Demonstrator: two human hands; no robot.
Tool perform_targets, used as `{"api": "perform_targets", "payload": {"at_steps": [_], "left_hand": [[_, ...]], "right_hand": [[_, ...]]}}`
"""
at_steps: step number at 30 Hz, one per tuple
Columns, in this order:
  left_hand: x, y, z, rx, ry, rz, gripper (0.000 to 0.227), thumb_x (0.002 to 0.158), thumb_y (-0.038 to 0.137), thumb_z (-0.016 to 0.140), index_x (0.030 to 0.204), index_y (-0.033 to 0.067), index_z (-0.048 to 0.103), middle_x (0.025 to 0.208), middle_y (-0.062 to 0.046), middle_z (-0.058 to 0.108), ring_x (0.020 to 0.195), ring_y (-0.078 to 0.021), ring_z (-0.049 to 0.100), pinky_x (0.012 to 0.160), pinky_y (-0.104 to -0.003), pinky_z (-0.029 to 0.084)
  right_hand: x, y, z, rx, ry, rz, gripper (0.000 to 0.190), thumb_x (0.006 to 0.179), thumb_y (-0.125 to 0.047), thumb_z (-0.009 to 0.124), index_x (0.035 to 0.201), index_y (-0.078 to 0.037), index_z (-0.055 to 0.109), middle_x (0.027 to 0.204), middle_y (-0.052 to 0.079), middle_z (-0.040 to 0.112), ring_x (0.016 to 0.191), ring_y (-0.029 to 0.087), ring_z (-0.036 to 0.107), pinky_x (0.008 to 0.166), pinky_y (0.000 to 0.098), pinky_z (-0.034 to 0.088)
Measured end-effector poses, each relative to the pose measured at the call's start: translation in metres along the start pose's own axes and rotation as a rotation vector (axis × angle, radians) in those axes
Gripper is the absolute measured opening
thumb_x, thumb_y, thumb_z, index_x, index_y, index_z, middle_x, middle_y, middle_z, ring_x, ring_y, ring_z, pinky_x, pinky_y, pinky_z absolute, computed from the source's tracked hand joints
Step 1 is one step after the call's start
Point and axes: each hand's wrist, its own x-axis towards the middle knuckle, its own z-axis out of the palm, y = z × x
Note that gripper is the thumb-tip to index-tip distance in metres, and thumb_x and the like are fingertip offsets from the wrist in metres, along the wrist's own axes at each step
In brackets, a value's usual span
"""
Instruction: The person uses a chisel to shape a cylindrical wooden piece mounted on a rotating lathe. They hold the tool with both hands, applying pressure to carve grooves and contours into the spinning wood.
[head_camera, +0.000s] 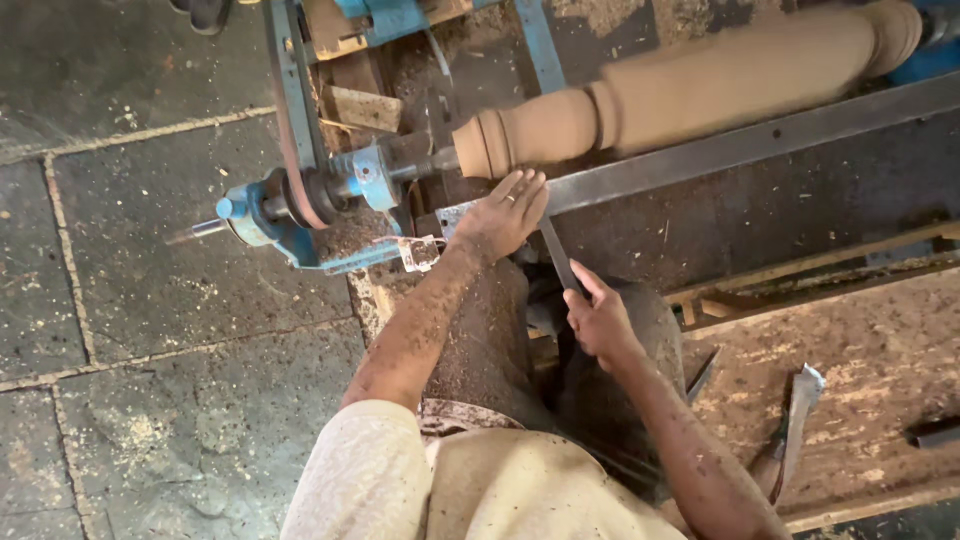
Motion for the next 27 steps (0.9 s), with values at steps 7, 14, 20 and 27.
{"api": "perform_targets", "payload": {"at_steps": [7,14,20,27], "left_hand": [[0.002,-0.003,0.0,-0.068,-0.009,-0.008,0.05,0.099,0.024,0.048,0.142,-0.0013,0.054,0.151,-0.017,0.055,0.141,-0.0298,0.052,0.124,-0.043,0.033],[0.003,0.002,0.0,-0.18,-0.018,-0.002,0.054,0.101,0.023,0.046,0.151,0.0018,0.045,0.16,-0.013,0.046,0.148,-0.0284,0.044,0.126,-0.043,0.027],[0.02,0.0,-0.004,-0.082,-0.115,0.136,0.058,0.1,0.025,0.044,0.154,0.0041,0.041,0.165,-0.011,0.036,0.151,-0.0271,0.037,0.127,-0.044,0.024],[0.022,-0.001,0.002,0.01,-0.16,0.173,0.06,0.099,0.029,0.043,0.153,0.0026,0.041,0.163,-0.016,0.037,0.149,-0.0286,0.039,0.125,-0.044,0.026]], "right_hand": [[0.008,0.033,0.022,0.068,0.083,-0.108,0.055,0.097,-0.011,0.061,0.151,-0.017,0.055,0.061,-0.004,0.049,0.048,0.006,0.042,0.043,0.0248,0.034],[-0.003,0.044,0.064,0.238,0.152,-0.057,0.057,0.098,-0.016,0.057,0.154,-0.022,0.047,0.063,-0.004,0.05,0.047,0.006,0.042,0.041,0.0248,0.035],[-0.007,0.033,0.062,0.176,0.197,-0.092,0.06,0.099,-0.016,0.056,0.157,-0.024,0.041,0.069,-0.005,0.052,0.05,0.005,0.045,0.046,0.0252,0.044],[0.008,0.034,0.017,0.112,0.098,-0.154,0.06,0.099,-0.013,0.059,0.157,-0.015,0.045,0.066,-0.005,0.049,0.054,0.005,0.043,0.048,0.0247,0.038]]}}
